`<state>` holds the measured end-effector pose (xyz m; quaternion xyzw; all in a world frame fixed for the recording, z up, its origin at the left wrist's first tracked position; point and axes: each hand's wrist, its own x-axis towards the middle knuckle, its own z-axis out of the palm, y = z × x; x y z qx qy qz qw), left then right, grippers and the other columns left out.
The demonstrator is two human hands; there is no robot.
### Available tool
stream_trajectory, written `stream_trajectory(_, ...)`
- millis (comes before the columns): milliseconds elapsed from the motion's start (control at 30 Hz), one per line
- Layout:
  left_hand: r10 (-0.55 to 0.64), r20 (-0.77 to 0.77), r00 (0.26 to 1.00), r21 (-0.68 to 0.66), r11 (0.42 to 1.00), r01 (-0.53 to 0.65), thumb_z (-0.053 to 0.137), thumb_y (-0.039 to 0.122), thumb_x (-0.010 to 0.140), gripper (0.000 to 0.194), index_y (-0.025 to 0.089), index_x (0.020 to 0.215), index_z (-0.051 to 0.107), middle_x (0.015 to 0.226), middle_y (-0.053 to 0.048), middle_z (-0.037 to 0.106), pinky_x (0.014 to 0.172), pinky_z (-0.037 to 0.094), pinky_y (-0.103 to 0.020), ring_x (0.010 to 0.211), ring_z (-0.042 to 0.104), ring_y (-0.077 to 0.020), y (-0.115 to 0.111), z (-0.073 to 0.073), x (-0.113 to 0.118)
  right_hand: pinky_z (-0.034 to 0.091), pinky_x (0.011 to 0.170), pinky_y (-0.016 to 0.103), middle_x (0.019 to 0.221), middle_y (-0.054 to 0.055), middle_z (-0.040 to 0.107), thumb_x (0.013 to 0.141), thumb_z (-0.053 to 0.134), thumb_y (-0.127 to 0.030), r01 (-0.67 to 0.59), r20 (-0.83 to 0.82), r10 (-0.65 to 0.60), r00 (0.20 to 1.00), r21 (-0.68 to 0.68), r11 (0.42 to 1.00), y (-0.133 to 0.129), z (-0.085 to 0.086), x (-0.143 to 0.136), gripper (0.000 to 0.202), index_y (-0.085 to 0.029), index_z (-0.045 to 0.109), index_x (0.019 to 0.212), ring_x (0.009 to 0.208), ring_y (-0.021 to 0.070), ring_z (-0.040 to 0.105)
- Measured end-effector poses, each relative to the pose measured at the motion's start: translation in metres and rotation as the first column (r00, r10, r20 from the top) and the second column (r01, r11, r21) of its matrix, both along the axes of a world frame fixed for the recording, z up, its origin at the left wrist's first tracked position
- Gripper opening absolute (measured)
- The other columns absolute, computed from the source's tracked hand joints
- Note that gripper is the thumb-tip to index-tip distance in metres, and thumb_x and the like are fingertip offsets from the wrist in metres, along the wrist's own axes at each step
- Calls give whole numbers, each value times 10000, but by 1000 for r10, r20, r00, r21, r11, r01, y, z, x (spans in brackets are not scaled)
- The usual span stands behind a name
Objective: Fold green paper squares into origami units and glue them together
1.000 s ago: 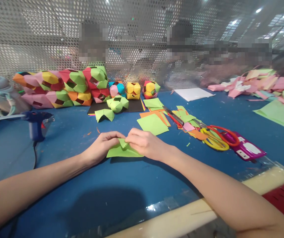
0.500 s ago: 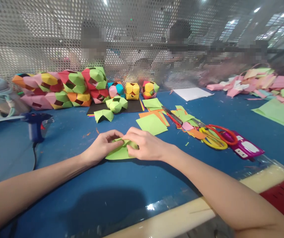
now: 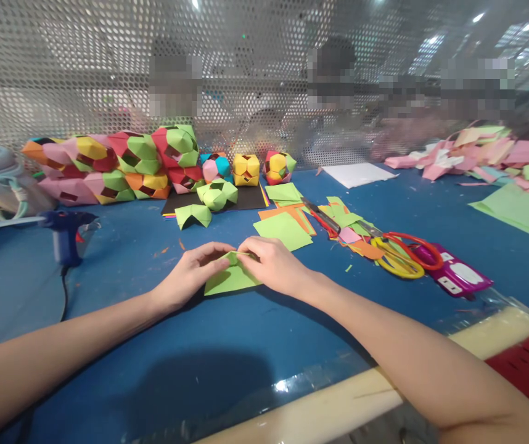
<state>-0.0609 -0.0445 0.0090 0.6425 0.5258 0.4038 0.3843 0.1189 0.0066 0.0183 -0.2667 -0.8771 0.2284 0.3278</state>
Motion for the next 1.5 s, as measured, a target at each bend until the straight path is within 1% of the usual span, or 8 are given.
stream_trajectory(100, -7, 11, 1000, -33, 999, 8, 499, 447, 830, 359, 191, 1000, 683, 1023, -44, 691, 862, 445, -304, 960, 600, -200, 2, -1, -1, 410, 590, 221, 689, 9, 615, 837, 512, -184, 6, 8, -5, 1000, -21, 1000, 2, 1, 1, 149, -162, 610, 727, 627, 107, 528)
stream_trajectory(300, -33, -28, 999, -36, 999, 32, 482, 462, 843, 380, 206, 1026, 695, 1005, -26, 706, 832, 457, -287, 944, 610, -206, 5, -6, -3, 427, 605, 226, 706, 3, 642, 826, 525, -206, 43, 24, -40, 999, -120, 992, 2, 4, 0, 147, -172, 632, 730, 637, 113, 555)
stream_trajectory(633, -61, -66, 996, -44, 997, 58, 468, 445, 853, 375, 211, 1047, 688, 1015, -34, 703, 839, 453, -281, 953, 610, -195, 1, -2, -2, 440, 665, 236, 804, 18, 680, 840, 498, -178, 11, 149, 12, 989, -151, 988, 2, 13, 4, 156, -169, 649, 803, 729, 130, 598)
stream_trajectory(867, -24, -61, 998, -65, 998, 20, 564, 450, 784, 334, 173, 900, 709, 884, -48, 709, 720, 465, -266, 840, 615, -187, -1, 3, 1, 432, 649, 243, 788, 25, 673, 833, 496, -176, -21, 156, 44, 987, -147, 989, -1, 15, 4, 170, -174, 658, 780, 711, 134, 586)
stream_trajectory(1000, 46, -63, 997, -14, 999, -47, 576, 415, 774, 279, 165, 780, 701, 789, -36, 699, 650, 451, -243, 755, 604, -162, 2, -1, 1, 401, 589, 235, 700, 1, 618, 807, 562, -242, 29, 143, -4, 990, -177, 984, -3, 13, 3, 135, -169, 668, 844, 623, 114, 519)
stream_trajectory(1100, 94, -67, 993, 9, 996, -94, 571, 433, 774, 296, 164, 772, 694, 764, -29, 691, 632, 443, -239, 724, 593, -149, 4, -4, -1, 362, 540, 224, 615, -34, 524, 780, 603, -287, 79, 146, -49, 988, -207, 975, -2, 14, 3, 202, -158, 656, 926, 567, 99, 452)
stream_trajectory(1200, 108, -64, 992, 16, 994, -107, 573, 451, 768, 313, 161, 770, 693, 751, -30, 684, 633, 443, -244, 711, 587, -147, 5, -4, -2, 339, 528, 219, 583, -47, 478, 794, 572, -263, 96, 162, -58, 985, -238, 966, -2, 17, 3, 154, -156, 651, 871, 551, 91, 427)
stream_trajectory(1500, 86, -76, 993, 17, 996, -85, 569, 433, 775, 298, 156, 760, 678, 745, -34, 675, 620, 441, -240, 711, 580, -146, 2, -4, -1, 389, 565, 230, 682, -1, 613, 810, 528, -273, 54, 66, -32, 997, -358, 932, -4, 17, 2, 161, -156, 635, 782, 615, 109, 516)
